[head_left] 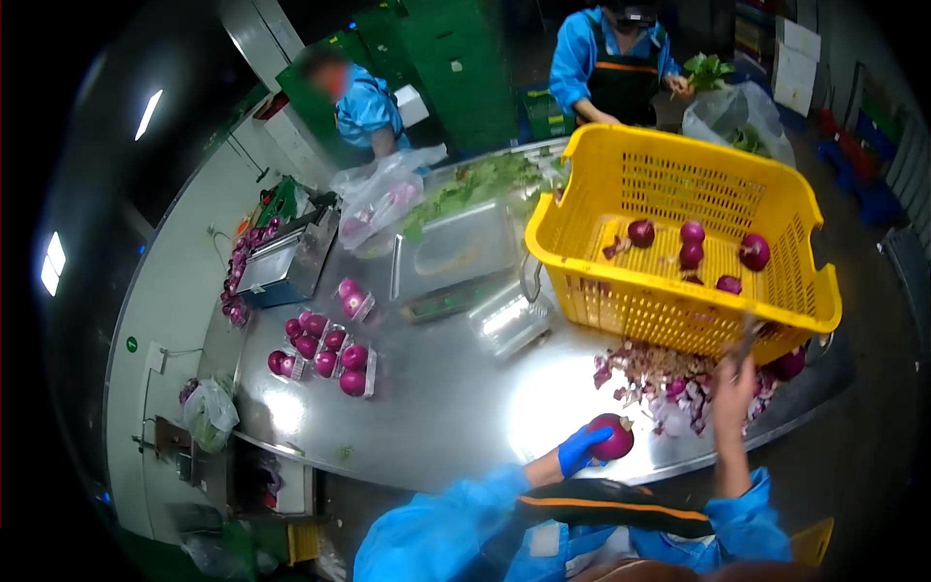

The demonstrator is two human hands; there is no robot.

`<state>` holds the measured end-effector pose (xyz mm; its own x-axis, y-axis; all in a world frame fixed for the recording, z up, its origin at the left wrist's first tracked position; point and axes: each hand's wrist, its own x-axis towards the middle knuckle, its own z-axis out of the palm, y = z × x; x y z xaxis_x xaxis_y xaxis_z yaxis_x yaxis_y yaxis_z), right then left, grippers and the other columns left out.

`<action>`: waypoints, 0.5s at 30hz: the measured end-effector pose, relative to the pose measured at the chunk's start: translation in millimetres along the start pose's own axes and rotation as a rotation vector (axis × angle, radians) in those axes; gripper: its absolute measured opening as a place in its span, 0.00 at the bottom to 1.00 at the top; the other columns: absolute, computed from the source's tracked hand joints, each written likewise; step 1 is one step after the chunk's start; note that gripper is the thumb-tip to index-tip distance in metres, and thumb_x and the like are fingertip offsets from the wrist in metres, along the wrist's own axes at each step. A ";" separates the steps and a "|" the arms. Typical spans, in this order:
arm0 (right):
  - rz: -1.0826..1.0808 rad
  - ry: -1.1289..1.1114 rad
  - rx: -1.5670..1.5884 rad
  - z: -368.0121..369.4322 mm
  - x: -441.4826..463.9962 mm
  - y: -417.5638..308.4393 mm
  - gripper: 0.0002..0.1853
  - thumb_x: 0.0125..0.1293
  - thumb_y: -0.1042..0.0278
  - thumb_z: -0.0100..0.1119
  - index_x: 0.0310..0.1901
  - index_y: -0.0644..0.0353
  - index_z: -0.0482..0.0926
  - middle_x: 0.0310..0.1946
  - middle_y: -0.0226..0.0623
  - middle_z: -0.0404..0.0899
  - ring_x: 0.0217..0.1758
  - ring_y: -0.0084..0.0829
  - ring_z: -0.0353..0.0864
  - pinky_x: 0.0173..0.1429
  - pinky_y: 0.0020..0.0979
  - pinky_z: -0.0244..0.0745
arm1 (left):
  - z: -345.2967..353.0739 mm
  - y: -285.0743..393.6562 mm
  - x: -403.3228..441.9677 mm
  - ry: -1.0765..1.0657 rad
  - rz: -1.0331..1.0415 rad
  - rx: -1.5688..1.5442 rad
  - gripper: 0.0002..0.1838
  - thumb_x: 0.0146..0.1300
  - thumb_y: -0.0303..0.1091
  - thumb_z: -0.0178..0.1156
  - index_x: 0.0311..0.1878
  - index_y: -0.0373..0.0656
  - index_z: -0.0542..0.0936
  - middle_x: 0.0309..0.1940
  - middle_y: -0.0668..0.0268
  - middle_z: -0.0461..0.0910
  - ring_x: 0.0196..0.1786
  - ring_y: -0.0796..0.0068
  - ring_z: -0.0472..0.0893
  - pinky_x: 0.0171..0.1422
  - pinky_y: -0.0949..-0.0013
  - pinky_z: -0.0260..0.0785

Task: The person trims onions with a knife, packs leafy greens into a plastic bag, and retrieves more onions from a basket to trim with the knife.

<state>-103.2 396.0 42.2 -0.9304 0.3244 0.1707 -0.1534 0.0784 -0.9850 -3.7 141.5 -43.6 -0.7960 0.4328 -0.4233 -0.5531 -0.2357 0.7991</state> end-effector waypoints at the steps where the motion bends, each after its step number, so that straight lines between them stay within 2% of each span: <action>1: 0.046 0.042 0.101 0.4 14.6 -34.0 0.11 0.74 0.63 0.52 0.52 0.57 0.74 0.23 0.19 0.64 0.21 0.11 0.59 0.23 0.18 0.54 | 2.5 0.8 -2.7 0.030 -0.008 -0.007 0.44 0.59 0.63 0.63 0.72 0.48 0.64 0.61 0.56 0.73 0.58 0.67 0.75 0.52 0.71 0.73; 2: 0.101 0.066 0.200 0.4 14.1 -54.5 0.11 0.74 0.63 0.51 0.52 0.57 0.74 0.23 0.19 0.64 0.20 0.11 0.59 0.23 0.18 0.54 | 7.5 4.5 -7.8 0.050 -0.078 -0.113 0.43 0.59 0.63 0.63 0.71 0.47 0.65 0.61 0.56 0.73 0.58 0.67 0.75 0.53 0.71 0.73; 4: 0.047 -0.036 -0.068 -18.6 9.0 -14.2 0.11 0.74 0.62 0.52 0.51 0.58 0.73 0.25 0.21 0.66 0.23 0.12 0.62 0.26 0.18 0.58 | 10.4 16.6 -17.0 -0.020 -0.164 -0.254 0.43 0.60 0.61 0.63 0.71 0.43 0.65 0.59 0.58 0.74 0.55 0.66 0.77 0.53 0.71 0.73; 6: -0.117 -0.141 -0.291 -9.5 -1.7 31.5 0.11 0.71 0.63 0.54 0.47 0.61 0.76 0.29 0.27 0.72 0.30 0.20 0.69 0.35 0.25 0.65 | -19.8 -37.7 14.0 0.018 -0.022 -0.187 0.42 0.62 0.61 0.62 0.71 0.44 0.65 0.59 0.59 0.74 0.55 0.69 0.76 0.52 0.74 0.73; 7: -0.177 -0.207 -0.362 0.9 -12.1 49.0 0.11 0.70 0.64 0.55 0.45 0.63 0.77 0.31 0.30 0.75 0.33 0.24 0.73 0.40 0.28 0.69 | 1.2 -0.2 -3.9 0.077 -0.044 -0.157 0.41 0.62 0.60 0.62 0.71 0.46 0.65 0.60 0.60 0.74 0.55 0.71 0.76 0.49 0.76 0.73; 8: -0.195 -0.283 -0.397 11.4 -24.9 51.7 0.11 0.69 0.64 0.55 0.43 0.64 0.78 0.34 0.33 0.78 0.37 0.28 0.76 0.45 0.31 0.73 | -4.9 -1.2 -2.0 0.067 -0.042 -0.138 0.40 0.62 0.60 0.62 0.72 0.48 0.65 0.59 0.62 0.75 0.55 0.73 0.76 0.48 0.76 0.73; 9: -0.043 -0.449 -0.357 17.2 -37.0 26.4 0.11 0.68 0.65 0.56 0.45 0.65 0.79 0.34 0.34 0.80 0.39 0.26 0.77 0.47 0.30 0.73 | 2.0 16.9 -9.2 0.060 -0.024 -0.125 0.39 0.63 0.59 0.62 0.72 0.49 0.65 0.58 0.63 0.76 0.54 0.74 0.76 0.47 0.76 0.72; 10: 0.120 -0.489 -0.322 20.3 -50.0 33.2 0.11 0.68 0.66 0.58 0.44 0.64 0.80 0.32 0.33 0.81 0.38 0.24 0.77 0.46 0.29 0.73 | 14.6 35.6 -17.8 0.059 -0.019 -0.124 0.39 0.63 0.59 0.62 0.71 0.49 0.65 0.57 0.64 0.77 0.54 0.75 0.77 0.46 0.76 0.72; 12: 0.278 -0.561 -0.280 23.8 -65.1 21.6 0.11 0.67 0.67 0.60 0.45 0.65 0.80 0.33 0.33 0.81 0.38 0.23 0.77 0.45 0.28 0.73 | 23.0 48.3 -22.4 0.019 0.026 -0.119 0.38 0.63 0.58 0.62 0.72 0.49 0.65 0.56 0.65 0.78 0.54 0.76 0.77 0.47 0.76 0.71; 13: 0.271 -0.582 -0.273 24.0 -71.2 22.6 0.11 0.67 0.67 0.61 0.45 0.65 0.80 0.33 0.32 0.82 0.38 0.22 0.77 0.45 0.28 0.73 | 1.2 13.2 -7.0 0.022 -0.048 -0.258 0.38 0.64 0.57 0.62 0.72 0.49 0.65 0.58 0.65 0.77 0.55 0.75 0.77 0.48 0.75 0.72; 15: 0.231 -0.600 -0.245 25.8 -77.6 26.0 0.12 0.66 0.66 0.62 0.45 0.65 0.81 0.33 0.32 0.82 0.37 0.22 0.77 0.44 0.27 0.73 | -11.2 -19.7 13.8 -0.048 -0.039 -0.294 0.39 0.64 0.57 0.62 0.73 0.49 0.64 0.59 0.64 0.76 0.56 0.74 0.76 0.48 0.75 0.72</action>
<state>-43.6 348.5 2.7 -0.9644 -0.2146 -0.1548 0.0846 0.3043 -0.9488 -6.6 142.4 -69.9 -0.7642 0.4850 -0.4251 -0.6359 -0.4567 0.6221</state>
